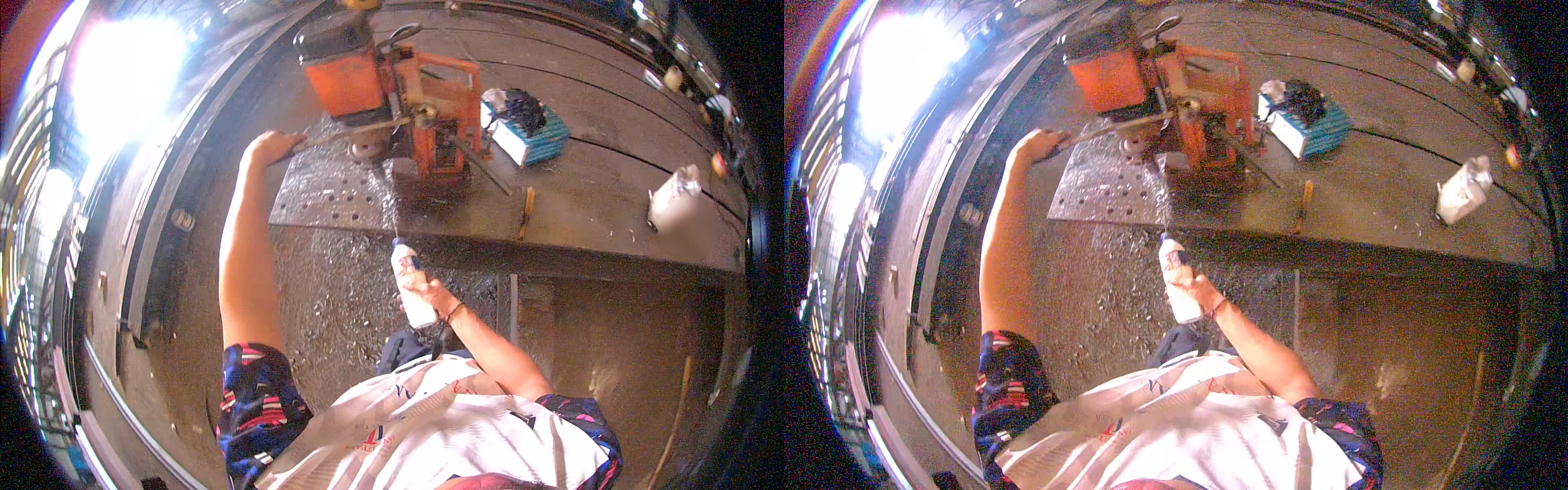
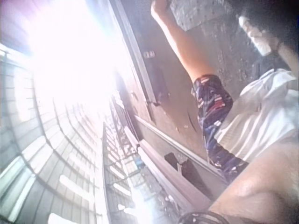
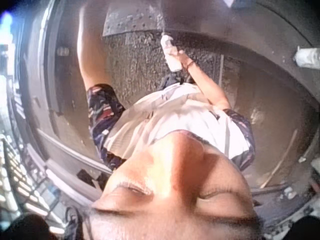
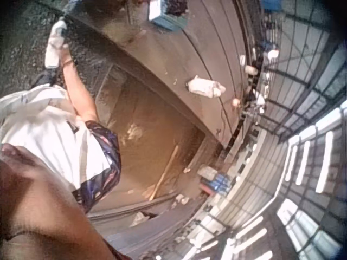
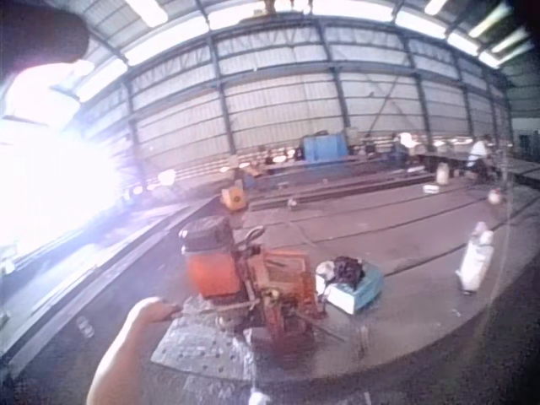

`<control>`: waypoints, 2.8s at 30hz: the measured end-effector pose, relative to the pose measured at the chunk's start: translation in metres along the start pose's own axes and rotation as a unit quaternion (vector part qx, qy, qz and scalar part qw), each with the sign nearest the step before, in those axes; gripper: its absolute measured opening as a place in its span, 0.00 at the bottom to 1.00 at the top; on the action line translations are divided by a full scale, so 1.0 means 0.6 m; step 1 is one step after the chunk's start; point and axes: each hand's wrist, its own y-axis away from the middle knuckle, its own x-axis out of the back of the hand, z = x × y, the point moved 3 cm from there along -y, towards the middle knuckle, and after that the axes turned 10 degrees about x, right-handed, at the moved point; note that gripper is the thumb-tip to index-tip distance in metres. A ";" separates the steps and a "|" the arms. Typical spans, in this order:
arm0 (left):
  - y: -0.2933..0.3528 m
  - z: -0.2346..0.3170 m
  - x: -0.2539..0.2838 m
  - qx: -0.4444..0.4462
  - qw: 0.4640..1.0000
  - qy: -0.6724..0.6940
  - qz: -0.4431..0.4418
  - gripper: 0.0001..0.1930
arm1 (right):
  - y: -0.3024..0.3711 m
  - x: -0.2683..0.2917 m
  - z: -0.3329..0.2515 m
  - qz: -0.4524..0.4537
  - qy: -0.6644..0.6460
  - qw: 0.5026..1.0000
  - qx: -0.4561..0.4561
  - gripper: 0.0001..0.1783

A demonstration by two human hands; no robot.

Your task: The person operates a drill press on a metal plate, repeatedly lowering the drill to create holes while pouring liquid from a bottle onto the drilling area. They use a small brush to clear debris from the holes and adjust the machine's handle.

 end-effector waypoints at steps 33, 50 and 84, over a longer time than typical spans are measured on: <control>0.053 0.025 0.029 0.134 0.985 0.091 0.052 0.36 | -0.008 -0.016 -0.059 -0.009 -0.003 0.998 -0.058 0.24; 0.044 0.019 0.023 0.151 0.984 0.085 0.033 0.35 | -0.013 -0.015 -0.056 -0.015 0.017 0.999 -0.031 0.24; 0.033 0.012 0.008 0.160 0.981 0.102 0.031 0.37 | -0.009 -0.005 -0.060 -0.027 0.026 0.999 -0.028 0.23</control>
